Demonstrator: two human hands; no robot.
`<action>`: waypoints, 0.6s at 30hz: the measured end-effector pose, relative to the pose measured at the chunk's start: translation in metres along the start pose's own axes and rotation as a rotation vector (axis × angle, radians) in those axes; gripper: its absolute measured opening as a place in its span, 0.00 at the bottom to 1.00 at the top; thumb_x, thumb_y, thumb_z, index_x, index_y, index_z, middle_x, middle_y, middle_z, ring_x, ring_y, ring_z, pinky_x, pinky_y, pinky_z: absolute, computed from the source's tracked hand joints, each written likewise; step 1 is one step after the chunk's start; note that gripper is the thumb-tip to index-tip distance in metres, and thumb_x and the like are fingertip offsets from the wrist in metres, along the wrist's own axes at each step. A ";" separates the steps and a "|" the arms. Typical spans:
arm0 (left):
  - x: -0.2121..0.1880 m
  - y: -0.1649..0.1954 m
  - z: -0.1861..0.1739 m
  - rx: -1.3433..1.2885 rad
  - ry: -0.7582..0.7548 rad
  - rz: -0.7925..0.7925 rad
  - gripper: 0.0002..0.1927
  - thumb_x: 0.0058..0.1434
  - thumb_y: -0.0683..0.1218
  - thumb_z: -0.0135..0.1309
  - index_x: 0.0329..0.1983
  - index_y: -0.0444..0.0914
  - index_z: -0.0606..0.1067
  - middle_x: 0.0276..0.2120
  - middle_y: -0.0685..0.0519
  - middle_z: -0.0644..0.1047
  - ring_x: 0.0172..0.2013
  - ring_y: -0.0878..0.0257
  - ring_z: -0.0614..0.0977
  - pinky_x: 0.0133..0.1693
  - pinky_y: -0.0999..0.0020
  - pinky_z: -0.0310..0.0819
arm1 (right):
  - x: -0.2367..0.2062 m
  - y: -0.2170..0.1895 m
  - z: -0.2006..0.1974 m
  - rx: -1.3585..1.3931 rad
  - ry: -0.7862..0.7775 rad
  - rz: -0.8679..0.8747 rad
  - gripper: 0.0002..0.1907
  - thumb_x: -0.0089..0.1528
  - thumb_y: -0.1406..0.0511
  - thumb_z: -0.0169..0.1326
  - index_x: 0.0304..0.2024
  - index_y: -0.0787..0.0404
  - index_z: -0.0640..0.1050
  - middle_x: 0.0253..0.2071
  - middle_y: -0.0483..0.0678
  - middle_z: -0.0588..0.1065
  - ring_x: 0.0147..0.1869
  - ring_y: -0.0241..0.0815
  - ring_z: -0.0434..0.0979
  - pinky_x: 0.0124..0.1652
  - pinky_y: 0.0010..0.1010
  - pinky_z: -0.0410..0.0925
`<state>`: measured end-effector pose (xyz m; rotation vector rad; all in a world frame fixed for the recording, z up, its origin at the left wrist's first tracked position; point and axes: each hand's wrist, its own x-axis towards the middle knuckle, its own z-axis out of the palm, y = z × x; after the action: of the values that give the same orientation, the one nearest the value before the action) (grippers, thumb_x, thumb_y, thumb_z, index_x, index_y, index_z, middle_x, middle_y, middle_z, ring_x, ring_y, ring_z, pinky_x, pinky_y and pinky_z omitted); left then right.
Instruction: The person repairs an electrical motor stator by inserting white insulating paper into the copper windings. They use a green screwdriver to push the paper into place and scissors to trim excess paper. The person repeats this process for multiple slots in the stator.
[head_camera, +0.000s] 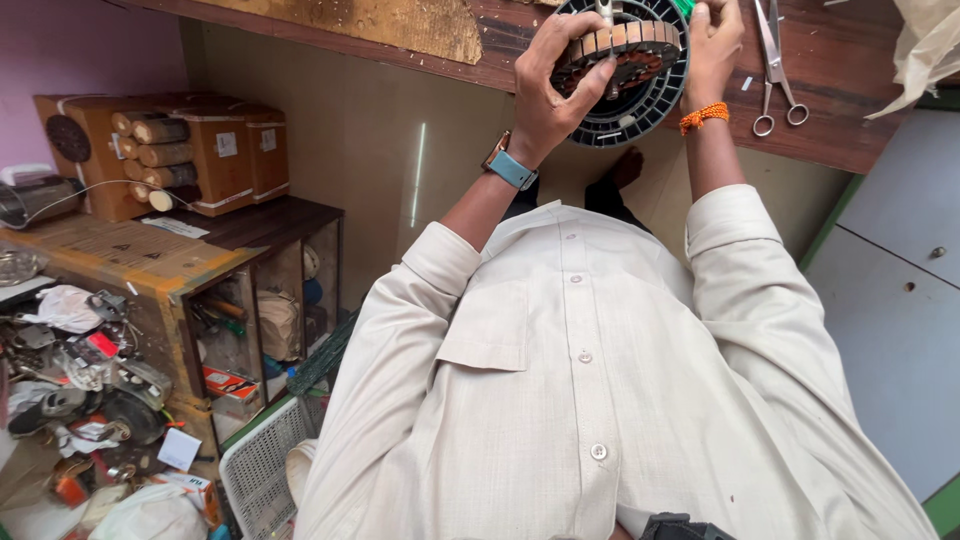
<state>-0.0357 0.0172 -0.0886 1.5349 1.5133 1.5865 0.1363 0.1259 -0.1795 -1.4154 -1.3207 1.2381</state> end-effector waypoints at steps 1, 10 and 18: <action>-0.002 -0.002 0.001 0.022 0.005 -0.029 0.15 0.60 0.42 0.62 0.50 0.39 0.76 0.41 0.52 0.78 0.40 0.61 0.81 0.44 0.68 0.78 | -0.001 0.002 0.000 -0.071 0.030 0.041 0.09 0.73 0.64 0.50 0.44 0.64 0.77 0.37 0.47 0.80 0.38 0.34 0.80 0.40 0.33 0.73; -0.006 -0.026 0.008 0.089 0.026 0.018 0.16 0.60 0.42 0.63 0.51 0.41 0.77 0.41 0.54 0.79 0.40 0.63 0.84 0.44 0.67 0.81 | 0.001 0.006 -0.008 -0.315 -0.211 -0.289 0.10 0.77 0.64 0.51 0.46 0.67 0.72 0.36 0.56 0.74 0.40 0.53 0.72 0.41 0.43 0.70; 0.000 -0.044 -0.012 -0.121 -0.244 0.075 0.24 0.67 0.44 0.66 0.62 0.41 0.71 0.55 0.52 0.79 0.54 0.58 0.85 0.56 0.64 0.81 | -0.003 0.002 -0.044 -1.044 -0.420 -0.571 0.15 0.64 0.71 0.57 0.53 0.62 0.75 0.40 0.56 0.75 0.42 0.53 0.76 0.38 0.46 0.68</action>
<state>-0.0613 0.0253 -0.1252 1.6638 1.2197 1.4419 0.1803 0.1247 -0.1729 -1.2443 -2.6665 0.4238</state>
